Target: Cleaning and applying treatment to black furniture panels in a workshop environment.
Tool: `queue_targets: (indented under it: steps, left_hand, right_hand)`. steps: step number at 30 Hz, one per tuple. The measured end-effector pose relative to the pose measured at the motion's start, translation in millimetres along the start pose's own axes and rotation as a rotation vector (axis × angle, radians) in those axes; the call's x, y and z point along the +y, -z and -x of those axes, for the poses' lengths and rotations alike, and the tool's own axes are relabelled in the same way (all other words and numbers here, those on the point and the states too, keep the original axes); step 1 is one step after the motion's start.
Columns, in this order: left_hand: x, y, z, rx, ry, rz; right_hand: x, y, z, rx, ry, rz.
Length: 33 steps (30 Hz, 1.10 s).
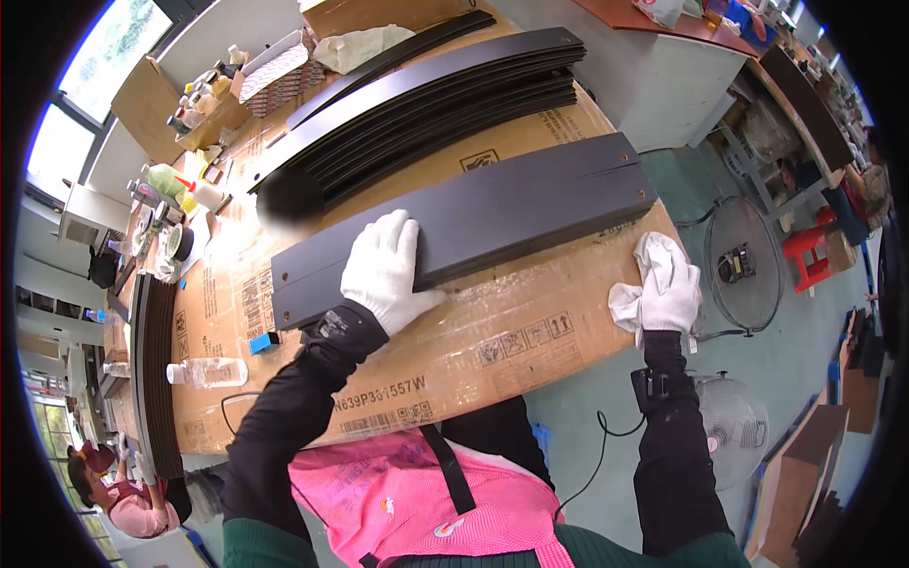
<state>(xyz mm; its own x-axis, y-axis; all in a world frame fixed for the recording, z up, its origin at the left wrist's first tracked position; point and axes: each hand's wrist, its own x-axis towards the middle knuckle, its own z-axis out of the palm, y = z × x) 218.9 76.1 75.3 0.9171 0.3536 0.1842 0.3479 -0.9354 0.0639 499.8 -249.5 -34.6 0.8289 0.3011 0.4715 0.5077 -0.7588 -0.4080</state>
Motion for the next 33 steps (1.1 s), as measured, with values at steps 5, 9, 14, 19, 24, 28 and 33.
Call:
queue_targets:
  steps: [5, 9, 14, 19, 24, 28, 33]
  left_hand:
    - [6.2, -8.9, 16.0, 0.081, 0.173, -0.033]
    - [7.2, -8.6, 18.8, 0.147, 0.256, -0.045]
    - [16.3, 4.6, 42.7, 0.275, 0.249, 0.028]
    - [79.9, 26.2, 97.4, 0.25, 0.335, 0.057]
    - [76.7, -6.3, 173.0, 0.198, 0.392, 0.199]
    - [58.1, -16.8, 206.4, 0.165, 0.331, 0.219]
    - [34.3, -14.6, 235.6, 0.087, 0.311, 0.265]
  right_hand:
    - [9.7, -3.9, -1.7, 0.026, 0.011, 0.038]
    - [4.3, -3.4, -1.6, 0.023, -0.011, 0.035]
    - [4.7, -14.7, -5.0, 0.004, -0.066, -0.004]
    - [99.7, -38.8, -29.2, 0.141, -0.2, -0.572]
    - [71.4, 9.6, -48.9, 0.013, -0.399, -1.126]
    - [-27.2, 78.2, -44.0, -0.328, 0.316, -0.131]
    - [-147.9, 86.4, -13.1, -0.762, 0.324, 0.597]
